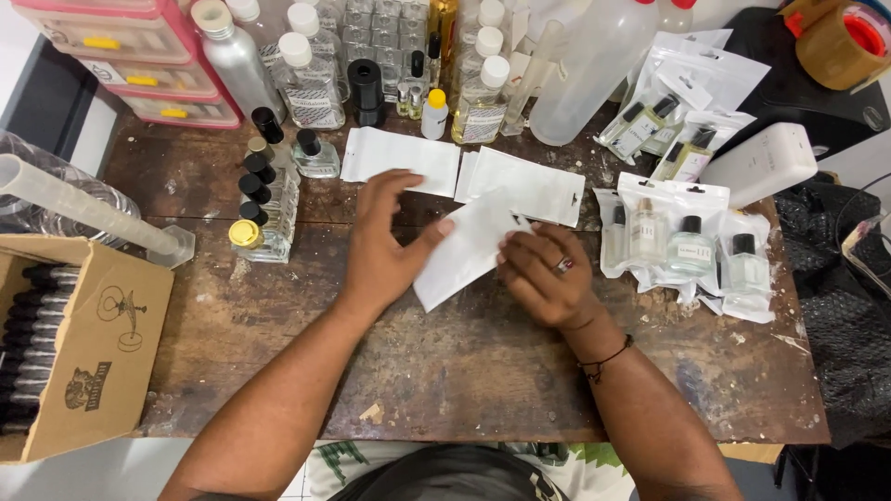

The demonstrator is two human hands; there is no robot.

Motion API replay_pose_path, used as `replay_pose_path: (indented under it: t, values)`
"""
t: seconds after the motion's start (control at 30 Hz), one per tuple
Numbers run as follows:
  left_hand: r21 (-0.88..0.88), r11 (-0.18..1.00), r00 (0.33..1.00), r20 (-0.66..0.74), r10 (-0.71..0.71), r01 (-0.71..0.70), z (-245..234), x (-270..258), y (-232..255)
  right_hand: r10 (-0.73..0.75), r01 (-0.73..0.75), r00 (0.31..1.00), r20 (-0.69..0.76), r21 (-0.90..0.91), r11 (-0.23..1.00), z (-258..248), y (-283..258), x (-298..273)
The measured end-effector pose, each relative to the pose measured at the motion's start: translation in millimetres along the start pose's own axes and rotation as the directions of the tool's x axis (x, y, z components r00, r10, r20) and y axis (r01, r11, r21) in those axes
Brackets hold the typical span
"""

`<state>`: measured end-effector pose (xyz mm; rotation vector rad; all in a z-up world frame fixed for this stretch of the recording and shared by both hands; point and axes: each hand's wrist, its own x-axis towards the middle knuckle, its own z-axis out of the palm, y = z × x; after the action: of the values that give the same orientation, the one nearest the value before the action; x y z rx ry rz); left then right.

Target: Packaging small perfume bottles into individual white pouches on a wooden workbench.

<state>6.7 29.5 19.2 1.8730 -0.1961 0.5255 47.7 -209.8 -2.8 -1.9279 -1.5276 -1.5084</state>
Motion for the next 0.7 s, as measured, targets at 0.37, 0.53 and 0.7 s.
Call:
replay_pose_path:
  t: [0.37,0.53,0.7]
  values:
    - [-0.339,0.843,0.902,0.262,-0.342,0.418,2.5,0.9,-34.4,0.027,-0.029,0.999,0.019,0.113,0.993,12.2,-21.4,8.2]
    - [-0.407,0.814,0.909,0.234,-0.344,0.413,2.6,2.6,-32.0,0.333,-0.328,0.942,0.032,0.28,0.902,17.0,3.0,-21.4]
    - [-0.365,0.818,0.884,0.326,-0.335,0.444,8.7,1.2,-29.9,0.639,-0.744,0.667,0.382,0.383,0.548,-3.6,-4.2,-1.1]
